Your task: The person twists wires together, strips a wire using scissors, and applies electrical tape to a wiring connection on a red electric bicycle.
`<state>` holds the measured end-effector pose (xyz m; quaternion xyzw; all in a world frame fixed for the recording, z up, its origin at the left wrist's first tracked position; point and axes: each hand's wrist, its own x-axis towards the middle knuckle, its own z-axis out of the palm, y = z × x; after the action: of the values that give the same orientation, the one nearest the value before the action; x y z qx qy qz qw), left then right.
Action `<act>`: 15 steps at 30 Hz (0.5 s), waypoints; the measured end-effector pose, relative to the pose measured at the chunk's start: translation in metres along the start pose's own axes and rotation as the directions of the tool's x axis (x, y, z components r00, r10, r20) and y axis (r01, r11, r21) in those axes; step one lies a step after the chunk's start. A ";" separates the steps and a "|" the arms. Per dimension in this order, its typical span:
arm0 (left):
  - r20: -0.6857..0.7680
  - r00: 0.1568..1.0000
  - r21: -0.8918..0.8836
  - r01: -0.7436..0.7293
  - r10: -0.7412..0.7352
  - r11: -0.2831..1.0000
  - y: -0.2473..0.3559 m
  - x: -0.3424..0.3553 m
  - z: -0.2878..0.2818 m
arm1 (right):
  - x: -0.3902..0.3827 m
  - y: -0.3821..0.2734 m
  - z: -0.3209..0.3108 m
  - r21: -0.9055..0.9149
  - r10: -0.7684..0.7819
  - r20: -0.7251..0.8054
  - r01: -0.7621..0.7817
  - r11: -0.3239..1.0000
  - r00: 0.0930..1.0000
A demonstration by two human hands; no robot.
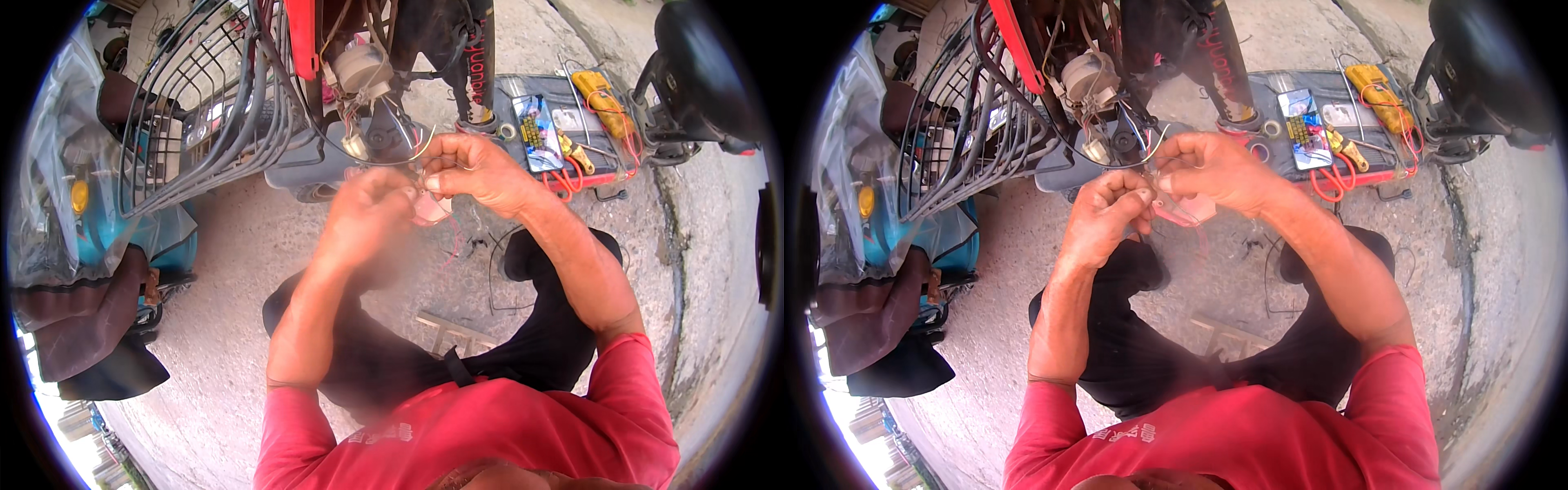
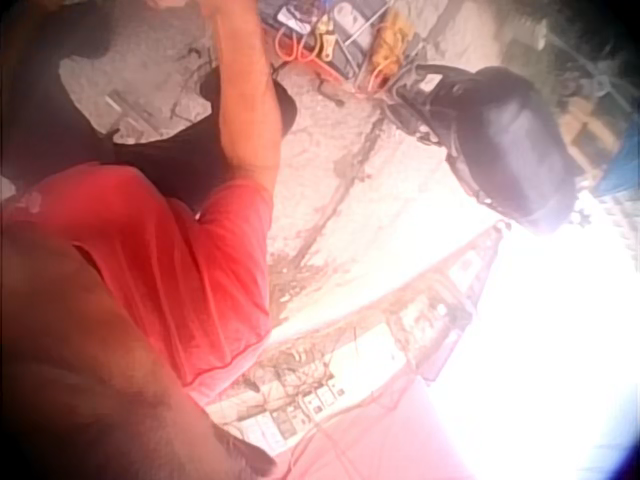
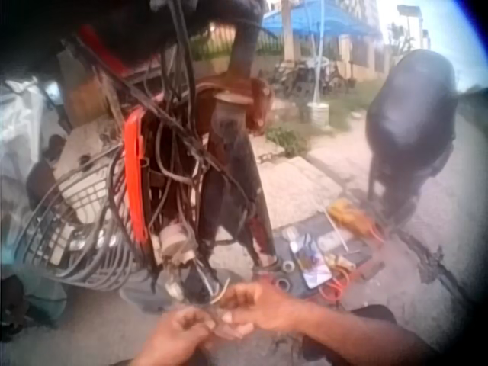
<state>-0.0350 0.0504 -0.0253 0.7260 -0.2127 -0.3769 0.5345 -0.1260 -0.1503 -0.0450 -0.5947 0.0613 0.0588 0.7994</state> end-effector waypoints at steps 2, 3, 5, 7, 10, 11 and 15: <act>0.016 1.000 -0.040 -0.007 0.008 0.999 0.000 0.000 -0.001 | -0.001 -0.001 0.000 0.027 0.009 0.014 -0.009 1.000 1.000; 0.024 1.000 -0.059 -0.010 0.011 0.998 0.001 0.000 0.000 | -0.001 -0.002 0.000 0.040 0.021 0.024 -0.022 0.999 1.000; 0.034 0.999 -0.101 -0.019 0.023 0.995 0.003 -0.001 0.000 | -0.002 -0.004 0.001 0.063 0.028 0.025 -0.029 0.998 0.999; 0.041 0.999 -0.134 -0.028 0.034 0.991 0.005 -0.003 -0.001 | -0.003 -0.005 0.004 0.084 0.019 0.010 -0.019 0.996 1.000; 0.054 0.995 -0.145 -0.078 0.087 0.986 0.005 -0.003 -0.003 | -0.005 -0.006 0.004 0.142 0.023 0.025 -0.026 0.990 0.999; 0.059 0.990 -0.134 -0.117 0.126 0.984 0.003 -0.003 -0.004 | -0.005 -0.006 0.005 0.160 0.022 0.008 -0.023 0.987 1.000; -0.049 0.966 -0.092 -0.258 0.254 0.962 0.006 -0.007 0.001 | -0.007 -0.012 0.008 0.212 0.030 -0.013 -0.026 0.977 0.999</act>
<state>-0.0397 0.0530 -0.0171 0.6723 -0.2762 -0.3010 0.6173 -0.1307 -0.1461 -0.0306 -0.5058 0.0822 0.0583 0.8568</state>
